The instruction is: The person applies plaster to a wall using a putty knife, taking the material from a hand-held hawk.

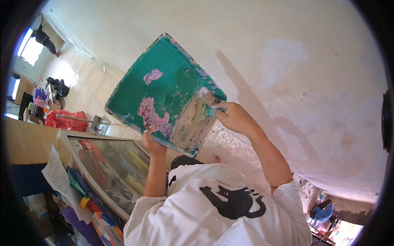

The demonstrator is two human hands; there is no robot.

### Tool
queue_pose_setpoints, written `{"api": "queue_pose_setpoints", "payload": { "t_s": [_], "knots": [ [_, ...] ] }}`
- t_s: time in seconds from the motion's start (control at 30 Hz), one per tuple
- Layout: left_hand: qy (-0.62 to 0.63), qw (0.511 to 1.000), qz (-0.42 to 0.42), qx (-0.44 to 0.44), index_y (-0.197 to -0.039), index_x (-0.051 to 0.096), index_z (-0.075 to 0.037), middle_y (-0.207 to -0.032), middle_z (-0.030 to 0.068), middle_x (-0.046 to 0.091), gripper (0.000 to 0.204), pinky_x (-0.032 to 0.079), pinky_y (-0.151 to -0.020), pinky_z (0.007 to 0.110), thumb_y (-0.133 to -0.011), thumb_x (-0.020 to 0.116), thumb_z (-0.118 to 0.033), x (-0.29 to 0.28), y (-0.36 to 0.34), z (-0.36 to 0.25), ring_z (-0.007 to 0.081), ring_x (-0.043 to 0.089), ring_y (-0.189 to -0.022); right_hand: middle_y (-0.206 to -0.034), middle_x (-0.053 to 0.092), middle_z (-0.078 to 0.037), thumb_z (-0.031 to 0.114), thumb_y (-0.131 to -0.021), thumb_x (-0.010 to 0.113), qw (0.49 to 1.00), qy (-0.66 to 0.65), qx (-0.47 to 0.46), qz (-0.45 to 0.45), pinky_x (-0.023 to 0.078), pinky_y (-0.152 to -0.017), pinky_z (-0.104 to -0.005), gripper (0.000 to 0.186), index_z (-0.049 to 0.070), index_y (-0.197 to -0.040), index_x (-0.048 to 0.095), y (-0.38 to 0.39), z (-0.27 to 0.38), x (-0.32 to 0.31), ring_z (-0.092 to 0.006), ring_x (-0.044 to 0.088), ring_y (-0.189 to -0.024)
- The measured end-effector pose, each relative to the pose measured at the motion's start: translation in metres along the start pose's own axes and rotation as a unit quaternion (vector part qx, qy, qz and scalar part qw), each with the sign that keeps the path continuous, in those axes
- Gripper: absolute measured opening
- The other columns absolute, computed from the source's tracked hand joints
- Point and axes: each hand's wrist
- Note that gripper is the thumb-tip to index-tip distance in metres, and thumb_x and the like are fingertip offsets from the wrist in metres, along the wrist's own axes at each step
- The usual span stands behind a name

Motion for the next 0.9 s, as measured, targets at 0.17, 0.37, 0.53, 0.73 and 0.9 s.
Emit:
{"api": "queue_pose_setpoints", "payload": {
  "t_s": [0.17,0.37,0.53,0.73,0.9],
  "knots": [
    [-0.014,0.999,-0.036,0.007,-0.139,0.046,-0.003,-0.132,0.0154,0.055,0.057,0.046,-0.1,0.05,-0.088,0.051,-0.027,-0.011,-0.001,0.006,0.0365,0.055,-0.122,-0.07,0.061,-0.006,0.023,-0.093,0.059,0.986,-0.146,0.067,0.044,0.041,-0.053,-0.0292,0.035,0.003,-0.12,0.07,0.006,-0.02,-0.013,-0.0123,0.052,-0.056],
    [-0.004,1.0,-0.01,0.011,-0.141,0.045,-0.002,-0.132,0.0156,0.055,0.061,0.043,-0.105,0.05,-0.085,0.052,-0.026,0.022,0.003,-0.003,0.0365,0.054,-0.123,-0.066,0.05,0.002,0.02,-0.099,0.058,0.945,-0.303,0.12,0.025,0.027,-0.045,-0.0215,0.029,0.007,-0.123,0.068,0.031,-0.043,-0.029,-0.0046,0.036,-0.052],
    [0.02,1.0,0.0,0.021,-0.14,0.045,-0.003,-0.134,0.0158,0.054,0.062,0.043,-0.105,0.048,-0.083,0.054,-0.028,0.034,0.002,-0.003,0.0345,0.054,-0.121,-0.069,0.053,0.001,0.028,-0.102,0.059,0.905,-0.41,0.112,0.02,0.027,-0.045,-0.0201,0.029,0.008,-0.121,0.067,0.051,-0.066,-0.022,-0.0041,0.036,-0.05],
    [0.091,0.979,0.157,-0.089,-0.143,0.044,-0.008,-0.136,0.0135,0.053,0.068,0.047,-0.099,0.048,-0.082,0.057,-0.034,-0.019,-0.02,-0.004,0.0311,0.054,-0.119,-0.076,0.058,-0.001,0.029,-0.102,0.059,0.898,-0.409,0.157,-0.038,0.033,-0.047,-0.0174,0.028,0.006,-0.115,0.065,0.063,-0.082,0.002,-0.0037,0.046,-0.056],
    [-0.012,0.999,0.019,-0.03,-0.148,0.043,-0.013,-0.142,0.0125,0.049,0.074,0.046,-0.1,0.05,-0.08,0.058,-0.04,0.034,-0.001,-0.01,0.0304,0.053,-0.12,-0.084,0.063,-0.003,0.032,-0.102,0.058,0.824,-0.558,0.077,0.054,0.038,-0.048,-0.0196,0.031,0.006,-0.119,0.061,0.068,-0.088,0.013,-0.0063,0.05,-0.059]
  ]
}}
Point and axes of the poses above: each hand's wrist, its own y-axis away from the middle knuckle, its own x-axis out of the palm, z = x × y
